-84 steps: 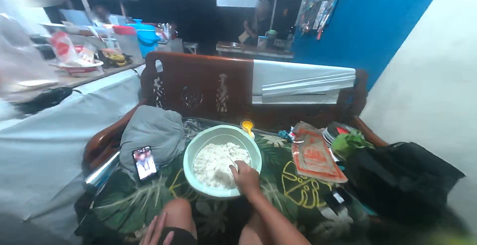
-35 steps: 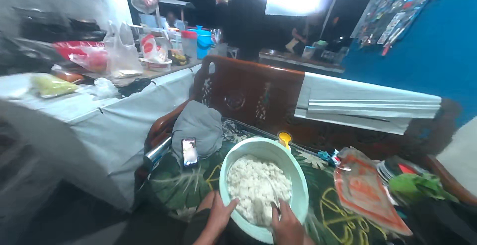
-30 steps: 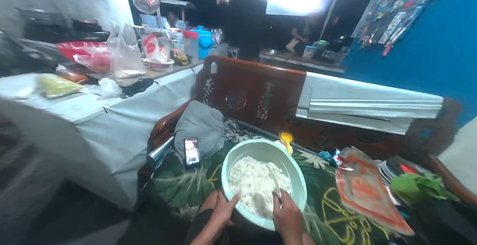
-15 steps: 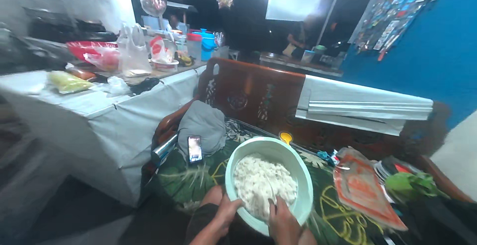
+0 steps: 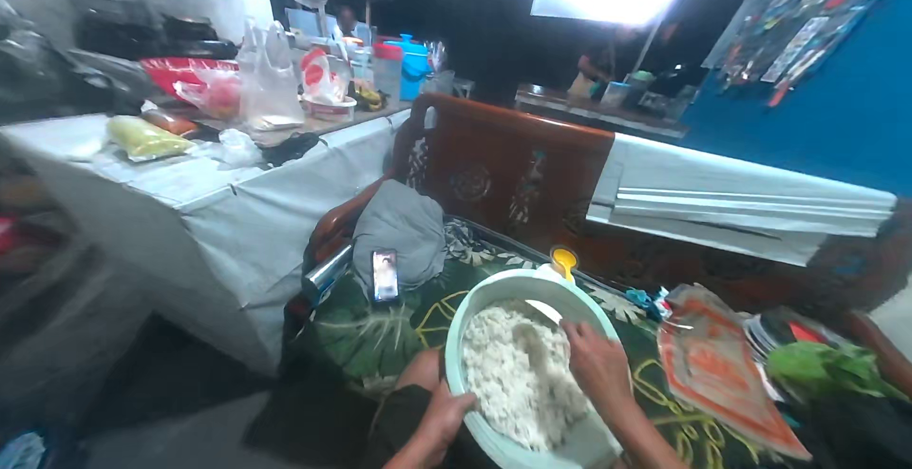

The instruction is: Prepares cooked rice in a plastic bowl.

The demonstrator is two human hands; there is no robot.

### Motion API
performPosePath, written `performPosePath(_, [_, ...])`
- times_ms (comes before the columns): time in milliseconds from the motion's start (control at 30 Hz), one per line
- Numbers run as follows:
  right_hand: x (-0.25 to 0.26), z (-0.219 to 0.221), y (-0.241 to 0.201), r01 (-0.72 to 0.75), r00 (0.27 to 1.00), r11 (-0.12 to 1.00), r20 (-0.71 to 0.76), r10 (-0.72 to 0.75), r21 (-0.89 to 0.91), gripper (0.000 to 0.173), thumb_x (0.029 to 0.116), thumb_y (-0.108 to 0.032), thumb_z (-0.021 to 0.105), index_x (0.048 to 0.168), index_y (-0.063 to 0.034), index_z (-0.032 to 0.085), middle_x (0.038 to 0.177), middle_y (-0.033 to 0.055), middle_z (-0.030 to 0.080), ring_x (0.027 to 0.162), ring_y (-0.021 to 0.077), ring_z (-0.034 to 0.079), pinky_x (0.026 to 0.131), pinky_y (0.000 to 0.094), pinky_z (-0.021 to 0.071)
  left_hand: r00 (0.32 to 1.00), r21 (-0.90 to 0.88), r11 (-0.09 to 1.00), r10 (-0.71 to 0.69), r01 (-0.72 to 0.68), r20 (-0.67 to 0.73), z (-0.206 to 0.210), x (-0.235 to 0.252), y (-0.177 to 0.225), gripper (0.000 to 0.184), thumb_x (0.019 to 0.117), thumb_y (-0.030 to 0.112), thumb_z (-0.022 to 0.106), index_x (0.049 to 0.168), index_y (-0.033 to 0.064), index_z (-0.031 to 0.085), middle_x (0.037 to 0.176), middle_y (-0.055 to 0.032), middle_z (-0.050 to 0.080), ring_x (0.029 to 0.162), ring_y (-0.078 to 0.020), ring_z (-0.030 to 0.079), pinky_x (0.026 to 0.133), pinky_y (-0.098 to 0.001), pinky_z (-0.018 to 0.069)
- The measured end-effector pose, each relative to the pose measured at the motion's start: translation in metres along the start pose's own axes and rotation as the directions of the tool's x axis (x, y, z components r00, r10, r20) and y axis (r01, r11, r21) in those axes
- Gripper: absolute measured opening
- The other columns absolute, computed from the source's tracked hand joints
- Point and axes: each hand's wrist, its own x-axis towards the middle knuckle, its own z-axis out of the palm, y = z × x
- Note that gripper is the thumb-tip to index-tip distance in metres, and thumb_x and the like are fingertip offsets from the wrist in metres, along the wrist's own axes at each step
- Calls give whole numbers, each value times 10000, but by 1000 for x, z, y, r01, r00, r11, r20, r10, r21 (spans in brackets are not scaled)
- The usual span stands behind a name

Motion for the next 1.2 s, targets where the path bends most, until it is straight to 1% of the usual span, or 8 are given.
performPosePath(167, [76, 14, 10, 351, 910, 908, -144, -389, -229, 299, 894, 24, 679, 1150, -119, 739, 1062, 160, 721, 1052, 408, 672, 984, 690, 458, 1000, 9, 1000, -11, 11, 23, -3, -2, 6, 611, 786, 10, 779, 1338, -40, 521, 1121, -177, 714, 996, -249, 717, 892, -427, 602])
performPosePath(367, [86, 19, 29, 355, 858, 920, 448, -252, -164, 231, 951, -70, 606, 1126, -37, 753, 1176, 220, 714, 1260, 449, 579, 1168, 694, 269, 999, 10, 999, -51, 51, -7, 1, 2, 7, 620, 796, 12, 769, 1353, -55, 505, 1132, -201, 699, 1011, -275, 702, 898, -455, 586])
performPosePath(533, [37, 14, 65, 249, 732, 966, 668, -136, -77, 451, 874, -260, 756, 1267, -55, 678, 1180, 227, 705, 1189, 457, 616, 1128, 732, 285, 999, 75, 997, 13, -16, 32, 0, 11, 4, 573, 887, 133, 768, 1370, -38, 512, 1140, -175, 717, 1014, -240, 724, 920, -426, 606])
performPosePath(600, [12, 11, 65, 134, 706, 991, 702, -96, 1, 563, 891, -242, 730, 1400, -74, 558, 1176, 253, 695, 1160, 476, 630, 1129, 755, 271, 996, 92, 994, 53, -60, 73, -1, 9, 5, 580, 939, 212, 751, 1404, -25, 497, 1172, -161, 716, 1031, -223, 729, 924, -413, 618])
performPosePath(733, [-20, 0, 47, 62, 678, 992, 725, -121, 108, 599, 833, -191, 749, 1384, -80, 540, 1146, 219, 693, 1129, 434, 636, 1112, 719, 302, 987, 9, 998, 54, -56, 152, -10, 9, -2, 675, 980, 275, 711, 1517, 49, 370, 1261, -174, 680, 1024, -280, 739, 835, -453, 657])
performPosePath(833, [-34, -2, 35, 50, 629, 984, 760, -165, 172, 492, 922, -160, 655, 1382, -93, 496, 1020, 211, 720, 985, 433, 701, 908, 671, 504, 985, -63, 997, 62, -52, 163, -12, 12, -5, 814, 964, 273, 733, 1586, 117, 231, 1312, -194, 641, 1006, -336, 738, 771, -495, 667])
performPosePath(933, [-51, -4, 13, -64, 624, 956, 759, -185, 286, 442, 996, -205, 616, 1394, -82, 467, 1012, 230, 705, 947, 459, 697, 835, 669, 533, 985, -54, 998, 45, -37, 169, -17, 11, -9, 877, 961, 287, 733, 1599, 125, 153, 1325, -210, 615, 995, -333, 735, 762, -488, 667])
performPosePath(1200, [-52, 8, -40, -349, 706, 856, 708, -28, 381, 382, 1005, -243, 606, 1331, -101, 466, 1005, 187, 693, 961, 401, 699, 826, 613, 548, 954, -180, 983, 12, 44, 301, -23, 12, -4, 474, 1023, 188, 618, 1402, -32, 438, 1140, -228, 698, 950, -327, 739, 829, -474, 641])
